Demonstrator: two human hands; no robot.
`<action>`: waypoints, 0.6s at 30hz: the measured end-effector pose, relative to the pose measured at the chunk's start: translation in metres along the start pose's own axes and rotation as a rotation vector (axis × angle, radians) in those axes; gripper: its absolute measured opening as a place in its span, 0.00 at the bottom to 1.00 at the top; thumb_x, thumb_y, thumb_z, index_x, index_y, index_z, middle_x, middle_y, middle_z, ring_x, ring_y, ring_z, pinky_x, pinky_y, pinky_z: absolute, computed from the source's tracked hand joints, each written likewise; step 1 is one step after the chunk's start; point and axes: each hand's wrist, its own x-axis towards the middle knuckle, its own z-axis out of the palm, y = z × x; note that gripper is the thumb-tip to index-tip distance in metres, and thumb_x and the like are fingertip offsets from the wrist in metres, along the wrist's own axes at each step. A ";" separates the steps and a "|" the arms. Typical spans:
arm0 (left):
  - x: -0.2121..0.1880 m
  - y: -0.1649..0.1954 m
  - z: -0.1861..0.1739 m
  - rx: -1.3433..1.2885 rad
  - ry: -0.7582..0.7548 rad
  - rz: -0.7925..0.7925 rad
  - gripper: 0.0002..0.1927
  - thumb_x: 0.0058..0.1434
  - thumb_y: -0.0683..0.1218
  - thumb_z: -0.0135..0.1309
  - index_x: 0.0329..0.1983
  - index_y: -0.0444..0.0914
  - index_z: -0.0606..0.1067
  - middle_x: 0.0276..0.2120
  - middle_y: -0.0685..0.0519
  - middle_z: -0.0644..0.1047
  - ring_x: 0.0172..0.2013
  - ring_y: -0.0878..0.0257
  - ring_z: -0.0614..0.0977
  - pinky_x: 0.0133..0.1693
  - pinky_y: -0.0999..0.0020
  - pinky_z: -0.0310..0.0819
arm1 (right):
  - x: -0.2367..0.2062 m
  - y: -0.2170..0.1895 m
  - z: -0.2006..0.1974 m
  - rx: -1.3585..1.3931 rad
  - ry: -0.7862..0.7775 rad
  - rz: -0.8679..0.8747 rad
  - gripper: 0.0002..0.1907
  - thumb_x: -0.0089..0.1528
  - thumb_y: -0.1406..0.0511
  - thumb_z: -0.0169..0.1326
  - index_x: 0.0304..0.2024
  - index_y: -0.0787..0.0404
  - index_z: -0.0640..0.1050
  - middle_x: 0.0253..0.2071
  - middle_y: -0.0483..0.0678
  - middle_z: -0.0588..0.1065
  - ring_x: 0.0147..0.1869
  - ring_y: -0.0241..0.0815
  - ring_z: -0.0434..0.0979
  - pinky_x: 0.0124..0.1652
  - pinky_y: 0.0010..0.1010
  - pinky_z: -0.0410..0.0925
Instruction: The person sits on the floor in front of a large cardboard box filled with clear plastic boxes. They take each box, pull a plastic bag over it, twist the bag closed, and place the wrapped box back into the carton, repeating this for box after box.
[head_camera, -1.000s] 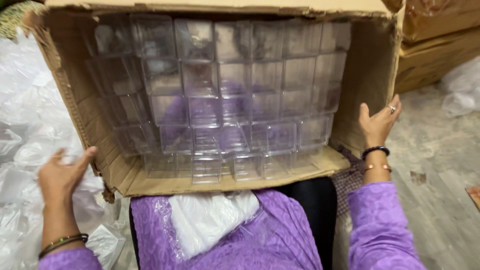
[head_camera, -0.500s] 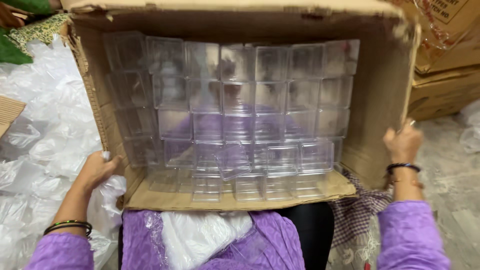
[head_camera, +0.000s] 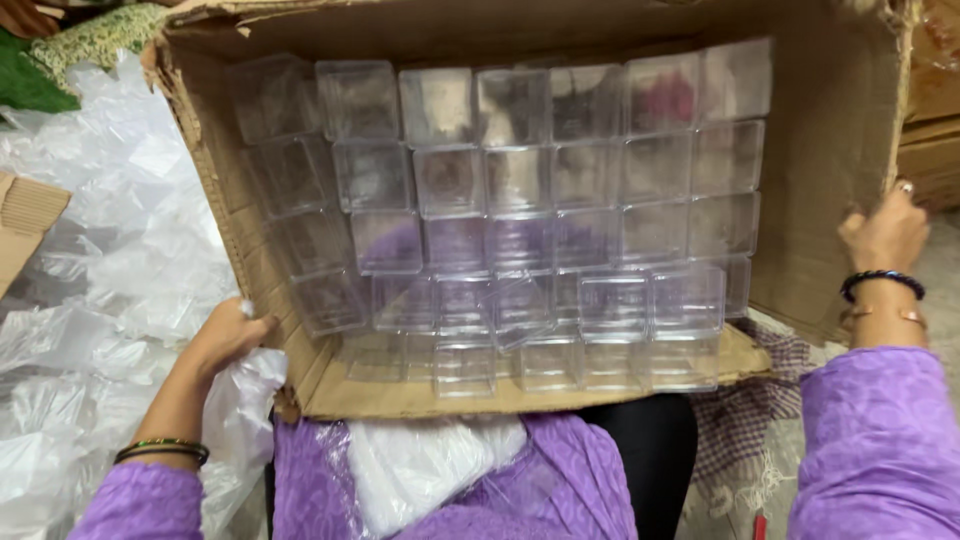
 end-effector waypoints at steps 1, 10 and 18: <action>-0.001 0.002 0.002 0.006 0.018 -0.005 0.18 0.53 0.49 0.57 0.40 0.31 0.80 0.29 0.41 0.83 0.31 0.51 0.83 0.37 0.55 0.76 | -0.015 -0.001 0.007 0.033 0.009 -0.006 0.19 0.62 0.64 0.64 0.43 0.71 0.71 0.35 0.69 0.76 0.42 0.73 0.77 0.43 0.57 0.71; -0.008 0.013 0.001 -0.019 0.106 -0.083 0.21 0.56 0.52 0.55 0.37 0.26 0.80 0.31 0.35 0.82 0.35 0.45 0.84 0.40 0.53 0.76 | -0.056 -0.029 -0.004 0.100 -0.070 0.045 0.16 0.67 0.66 0.61 0.47 0.74 0.71 0.37 0.71 0.76 0.46 0.73 0.77 0.47 0.56 0.70; -0.075 0.025 -0.004 0.393 0.262 -0.133 0.45 0.50 0.73 0.66 0.46 0.26 0.79 0.38 0.31 0.80 0.42 0.39 0.82 0.43 0.50 0.76 | -0.127 -0.012 0.002 0.334 0.157 -0.107 0.27 0.66 0.67 0.65 0.62 0.76 0.70 0.55 0.68 0.75 0.61 0.66 0.75 0.60 0.49 0.69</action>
